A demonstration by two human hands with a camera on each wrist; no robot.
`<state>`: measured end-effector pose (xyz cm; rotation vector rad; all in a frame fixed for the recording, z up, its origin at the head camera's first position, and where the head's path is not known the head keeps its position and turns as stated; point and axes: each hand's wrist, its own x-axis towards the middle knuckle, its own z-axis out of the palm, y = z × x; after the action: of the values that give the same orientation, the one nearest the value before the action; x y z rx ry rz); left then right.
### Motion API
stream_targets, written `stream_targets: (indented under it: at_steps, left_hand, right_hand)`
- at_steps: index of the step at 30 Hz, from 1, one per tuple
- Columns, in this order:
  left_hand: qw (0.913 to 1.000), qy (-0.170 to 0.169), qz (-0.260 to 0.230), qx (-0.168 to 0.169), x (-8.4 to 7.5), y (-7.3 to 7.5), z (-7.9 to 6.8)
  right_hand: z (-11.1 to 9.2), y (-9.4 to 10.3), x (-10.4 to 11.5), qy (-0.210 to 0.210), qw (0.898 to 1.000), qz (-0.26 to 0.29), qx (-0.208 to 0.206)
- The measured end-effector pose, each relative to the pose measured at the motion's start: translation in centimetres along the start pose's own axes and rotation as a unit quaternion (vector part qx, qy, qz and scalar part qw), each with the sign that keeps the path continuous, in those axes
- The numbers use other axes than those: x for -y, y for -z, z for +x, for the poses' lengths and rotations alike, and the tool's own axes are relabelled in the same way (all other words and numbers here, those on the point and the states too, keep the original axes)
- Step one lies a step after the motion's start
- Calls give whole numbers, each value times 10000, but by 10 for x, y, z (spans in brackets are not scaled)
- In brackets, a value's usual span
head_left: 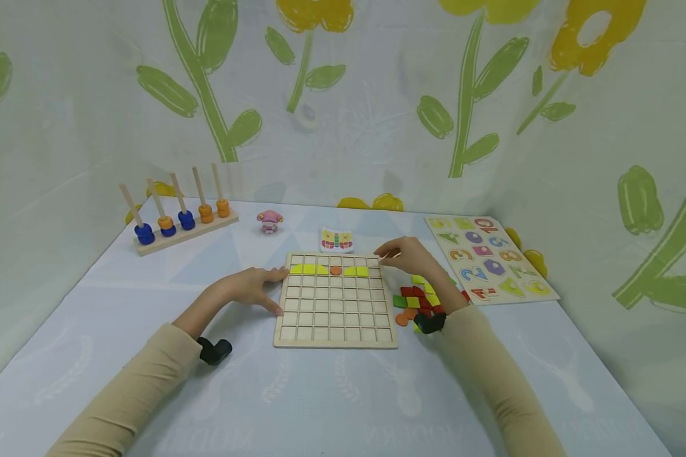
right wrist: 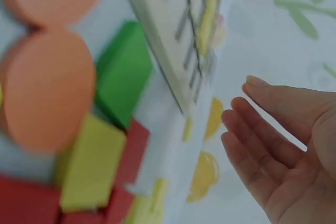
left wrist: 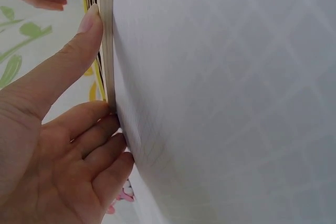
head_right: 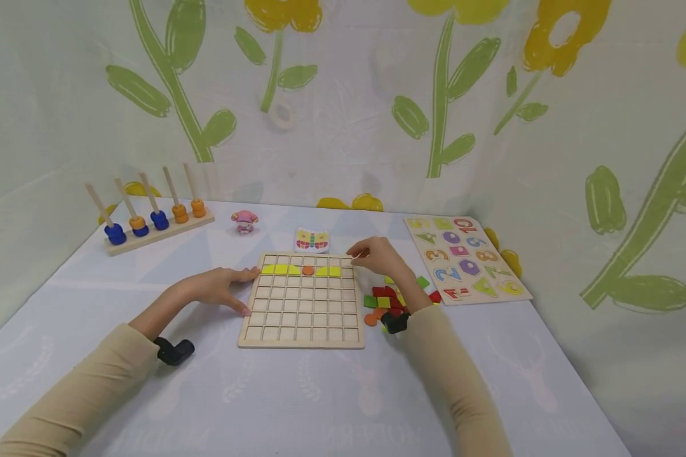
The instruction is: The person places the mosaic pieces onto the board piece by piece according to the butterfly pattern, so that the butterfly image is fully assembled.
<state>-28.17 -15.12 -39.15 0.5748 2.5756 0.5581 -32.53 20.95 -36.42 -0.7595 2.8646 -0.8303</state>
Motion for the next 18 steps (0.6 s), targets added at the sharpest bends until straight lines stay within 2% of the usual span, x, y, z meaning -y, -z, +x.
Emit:
stream_targets:
  at_steps: [8,18]
  left_hand:
    - [10000,-35,42,-12,2,0,0]
    - [9999,-142,8,12,1,0,1]
  right_hand:
    - [-11,19,-15,-341,9991,-147,-225]
    - [-12,23,-41,-712,9972,-228,-92]
